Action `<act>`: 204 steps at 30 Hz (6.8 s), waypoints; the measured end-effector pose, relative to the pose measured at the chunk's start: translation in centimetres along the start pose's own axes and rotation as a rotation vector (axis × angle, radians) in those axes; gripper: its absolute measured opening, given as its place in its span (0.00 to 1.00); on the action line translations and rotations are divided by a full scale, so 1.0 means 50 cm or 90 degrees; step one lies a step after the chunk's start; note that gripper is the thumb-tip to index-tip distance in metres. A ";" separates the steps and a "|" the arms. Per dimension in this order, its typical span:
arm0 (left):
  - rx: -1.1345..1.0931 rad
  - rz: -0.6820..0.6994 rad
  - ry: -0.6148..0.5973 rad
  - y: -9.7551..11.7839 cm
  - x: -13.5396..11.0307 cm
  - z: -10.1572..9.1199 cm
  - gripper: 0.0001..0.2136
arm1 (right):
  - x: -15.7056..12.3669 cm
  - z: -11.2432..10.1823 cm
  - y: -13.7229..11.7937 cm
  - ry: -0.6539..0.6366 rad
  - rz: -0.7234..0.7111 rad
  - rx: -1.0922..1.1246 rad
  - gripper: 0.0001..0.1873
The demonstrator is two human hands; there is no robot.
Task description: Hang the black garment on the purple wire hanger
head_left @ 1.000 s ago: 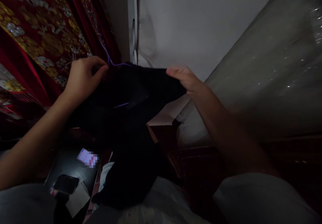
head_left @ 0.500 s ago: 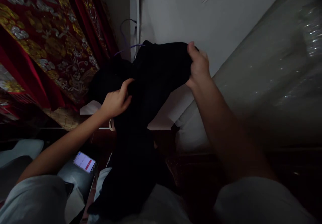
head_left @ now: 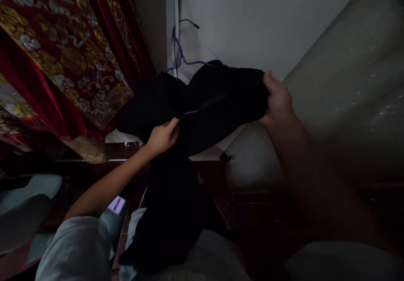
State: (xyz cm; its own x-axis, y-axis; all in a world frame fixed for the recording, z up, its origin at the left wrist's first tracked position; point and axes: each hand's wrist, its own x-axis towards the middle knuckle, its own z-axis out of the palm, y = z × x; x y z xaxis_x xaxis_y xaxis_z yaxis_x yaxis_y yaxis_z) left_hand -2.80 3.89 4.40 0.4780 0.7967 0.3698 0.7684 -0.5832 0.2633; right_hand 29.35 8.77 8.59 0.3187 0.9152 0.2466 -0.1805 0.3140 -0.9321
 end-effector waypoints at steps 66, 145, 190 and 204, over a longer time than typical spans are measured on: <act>-0.290 -0.014 0.060 0.073 -0.167 0.039 0.06 | -0.409 0.151 0.169 -0.193 -0.021 -0.108 0.19; -0.747 -0.353 0.287 0.125 -0.183 0.085 0.05 | -0.437 0.195 0.191 -0.084 -0.330 -0.040 0.12; -1.060 -0.492 0.267 0.133 -0.180 0.086 0.11 | -0.457 0.218 0.205 -0.052 -0.338 -0.023 0.12; -1.119 -0.481 0.197 0.135 -0.179 0.085 0.13 | -0.455 0.216 0.203 -0.035 -0.325 -0.016 0.13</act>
State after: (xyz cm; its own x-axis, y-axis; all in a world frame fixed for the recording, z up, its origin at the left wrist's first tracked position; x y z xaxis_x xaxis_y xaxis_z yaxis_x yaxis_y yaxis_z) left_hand -0.08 -6.50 -0.93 0.0729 0.9840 -0.1629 -0.5654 0.1753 0.8060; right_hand 10.21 -6.12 -3.61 0.3112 0.6594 0.6843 0.0079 0.7183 -0.6957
